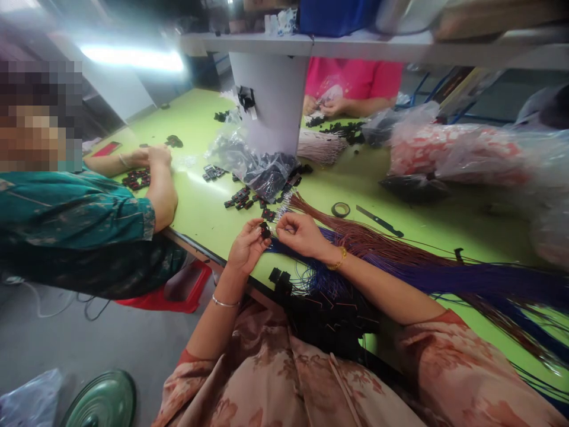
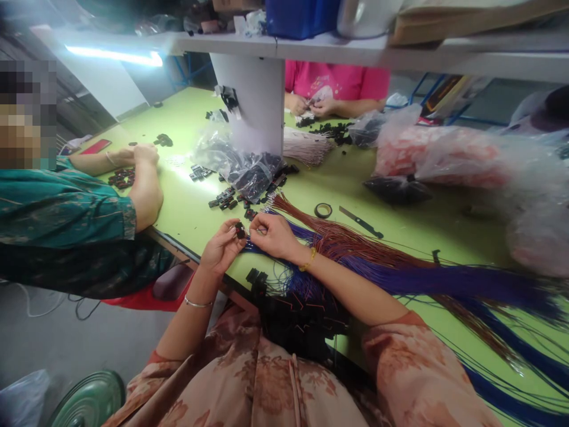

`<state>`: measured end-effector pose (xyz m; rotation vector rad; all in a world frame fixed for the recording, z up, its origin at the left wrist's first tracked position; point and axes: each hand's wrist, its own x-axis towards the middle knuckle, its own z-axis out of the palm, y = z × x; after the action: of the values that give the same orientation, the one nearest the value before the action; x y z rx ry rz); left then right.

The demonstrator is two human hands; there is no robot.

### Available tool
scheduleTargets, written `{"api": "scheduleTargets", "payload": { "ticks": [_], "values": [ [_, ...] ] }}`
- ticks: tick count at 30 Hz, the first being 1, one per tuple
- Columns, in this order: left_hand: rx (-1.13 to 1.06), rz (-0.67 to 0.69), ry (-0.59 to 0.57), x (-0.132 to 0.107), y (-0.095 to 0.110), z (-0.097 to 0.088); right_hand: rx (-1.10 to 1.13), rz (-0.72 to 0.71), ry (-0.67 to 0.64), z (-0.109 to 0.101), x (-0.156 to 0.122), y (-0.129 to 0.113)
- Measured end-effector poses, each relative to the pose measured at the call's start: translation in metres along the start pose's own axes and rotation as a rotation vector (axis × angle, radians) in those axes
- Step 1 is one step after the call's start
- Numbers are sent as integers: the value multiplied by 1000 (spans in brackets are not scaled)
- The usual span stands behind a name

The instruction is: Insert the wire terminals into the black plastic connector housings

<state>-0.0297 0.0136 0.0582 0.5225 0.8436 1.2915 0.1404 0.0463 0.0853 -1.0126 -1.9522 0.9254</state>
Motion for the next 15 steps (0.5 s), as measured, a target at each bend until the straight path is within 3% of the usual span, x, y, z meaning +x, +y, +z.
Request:
{"api": "scheduleTargets", "payload": {
  "ticks": [15],
  "values": [
    [27, -1, -42, 0, -5, 0, -303, -138, -54, 3, -6, 0]
  ]
}}
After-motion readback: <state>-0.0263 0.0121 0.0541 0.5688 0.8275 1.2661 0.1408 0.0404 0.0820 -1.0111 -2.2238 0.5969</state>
